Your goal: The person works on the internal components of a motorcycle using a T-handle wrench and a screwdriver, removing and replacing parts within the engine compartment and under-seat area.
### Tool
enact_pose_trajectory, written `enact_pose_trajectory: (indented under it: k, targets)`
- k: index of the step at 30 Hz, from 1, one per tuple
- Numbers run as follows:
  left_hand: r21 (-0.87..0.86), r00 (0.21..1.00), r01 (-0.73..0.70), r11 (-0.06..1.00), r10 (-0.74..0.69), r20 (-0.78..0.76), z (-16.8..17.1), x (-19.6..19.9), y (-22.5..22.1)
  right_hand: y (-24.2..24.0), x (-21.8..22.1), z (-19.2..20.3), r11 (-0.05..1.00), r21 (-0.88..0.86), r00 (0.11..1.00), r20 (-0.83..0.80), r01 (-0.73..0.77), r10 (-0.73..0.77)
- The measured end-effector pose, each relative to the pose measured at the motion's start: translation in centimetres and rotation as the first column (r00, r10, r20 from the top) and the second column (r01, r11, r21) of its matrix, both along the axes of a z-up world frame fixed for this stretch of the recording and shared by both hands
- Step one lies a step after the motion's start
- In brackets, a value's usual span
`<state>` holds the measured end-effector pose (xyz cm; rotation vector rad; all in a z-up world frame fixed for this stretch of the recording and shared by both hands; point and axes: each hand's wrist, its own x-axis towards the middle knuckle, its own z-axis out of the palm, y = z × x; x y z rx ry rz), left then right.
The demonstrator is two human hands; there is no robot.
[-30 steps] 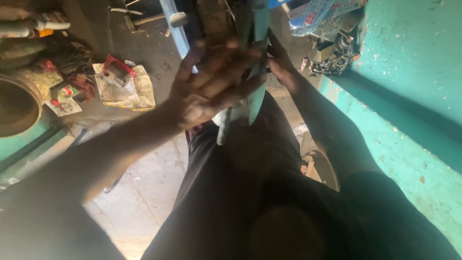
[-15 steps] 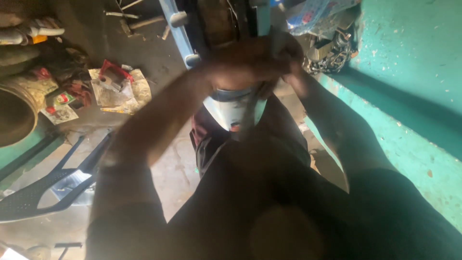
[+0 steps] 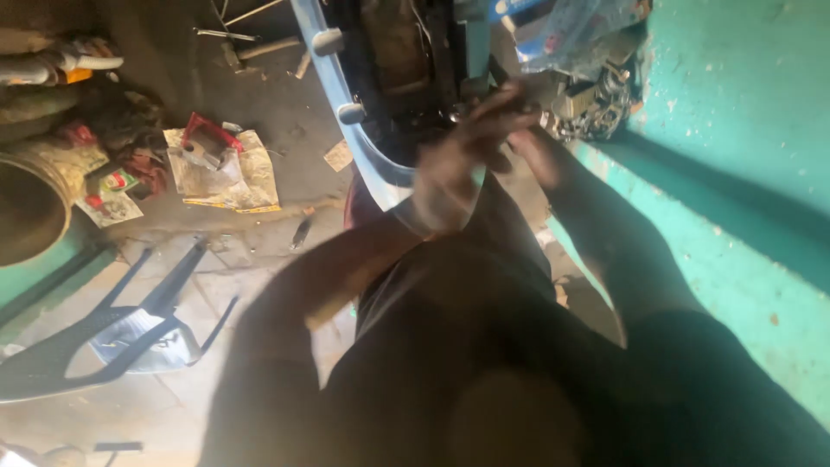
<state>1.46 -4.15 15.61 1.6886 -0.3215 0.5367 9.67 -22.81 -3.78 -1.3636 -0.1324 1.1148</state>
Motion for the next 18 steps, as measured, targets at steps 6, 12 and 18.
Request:
enact_pose_trajectory:
  k: [6,12,18]
  targets:
    - [-0.269,0.743,0.322,0.908,-0.418,-0.522,4.9,2.8,5.1,0.4,0.7,-1.3,0.998,-0.060,1.000,0.001,0.021,-0.021]
    - [0.822,0.929,0.358,0.442,-0.258,-0.266,11.7,5.7,7.0,-1.1,0.8,0.7,0.992,0.122,1.000,-0.022,0.012,-0.010]
    - [0.713,0.986,-0.065,0.698,-0.064,0.152,9.9,-0.1,3.9,0.1,0.8,4.4,0.980,0.199,0.995,-0.090,-0.014,0.032]
